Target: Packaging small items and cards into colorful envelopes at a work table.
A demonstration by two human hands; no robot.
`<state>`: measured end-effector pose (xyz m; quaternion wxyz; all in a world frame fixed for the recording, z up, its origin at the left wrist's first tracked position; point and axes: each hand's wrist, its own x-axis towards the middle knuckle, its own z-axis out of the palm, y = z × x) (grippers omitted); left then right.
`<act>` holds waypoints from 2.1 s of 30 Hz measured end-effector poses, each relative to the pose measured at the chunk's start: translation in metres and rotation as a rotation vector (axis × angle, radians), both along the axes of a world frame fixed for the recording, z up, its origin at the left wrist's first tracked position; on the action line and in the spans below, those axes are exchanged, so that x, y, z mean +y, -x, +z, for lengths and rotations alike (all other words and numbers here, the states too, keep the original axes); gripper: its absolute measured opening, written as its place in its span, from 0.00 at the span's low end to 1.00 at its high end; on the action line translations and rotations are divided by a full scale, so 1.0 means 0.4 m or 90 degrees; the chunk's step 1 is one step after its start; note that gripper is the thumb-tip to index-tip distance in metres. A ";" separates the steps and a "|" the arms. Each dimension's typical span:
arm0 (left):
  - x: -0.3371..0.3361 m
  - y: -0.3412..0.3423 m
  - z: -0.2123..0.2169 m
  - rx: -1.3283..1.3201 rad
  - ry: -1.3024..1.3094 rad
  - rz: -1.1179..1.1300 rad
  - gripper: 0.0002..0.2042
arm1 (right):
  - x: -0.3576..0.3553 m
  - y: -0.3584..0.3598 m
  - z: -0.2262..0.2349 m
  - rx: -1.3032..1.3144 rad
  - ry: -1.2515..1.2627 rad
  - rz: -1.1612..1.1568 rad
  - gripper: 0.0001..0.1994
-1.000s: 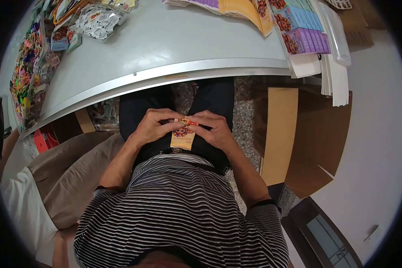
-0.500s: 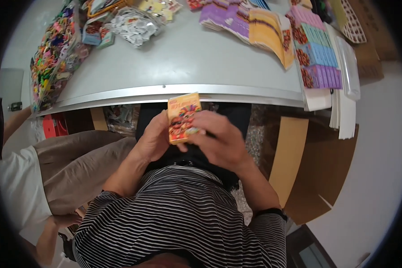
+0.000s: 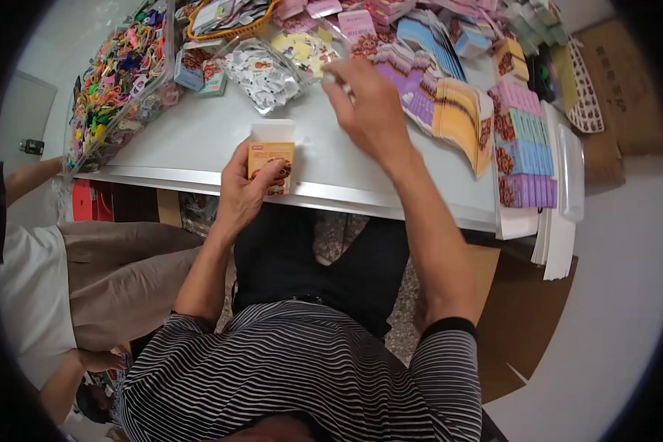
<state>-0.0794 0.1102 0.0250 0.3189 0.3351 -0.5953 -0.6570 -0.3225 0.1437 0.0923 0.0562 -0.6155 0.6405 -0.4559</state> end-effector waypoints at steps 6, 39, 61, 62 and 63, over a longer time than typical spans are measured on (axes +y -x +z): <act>-0.046 0.045 -0.037 0.030 -0.030 -0.002 0.28 | -0.338 0.099 -0.026 0.379 -0.188 0.042 0.20; -0.065 -0.008 -0.043 0.213 -0.210 0.002 0.26 | -0.764 -0.027 0.100 0.276 0.246 0.105 0.07; -0.044 -0.009 -0.053 0.157 -0.173 -0.030 0.20 | -0.061 -0.033 0.074 -0.048 -0.166 0.199 0.03; -0.044 -0.011 -0.054 0.149 -0.151 -0.029 0.20 | -0.067 -0.039 0.075 0.007 -0.176 0.199 0.04; -0.044 -0.010 -0.054 0.143 -0.130 -0.030 0.20 | -0.069 -0.039 0.069 0.010 -0.177 0.198 0.04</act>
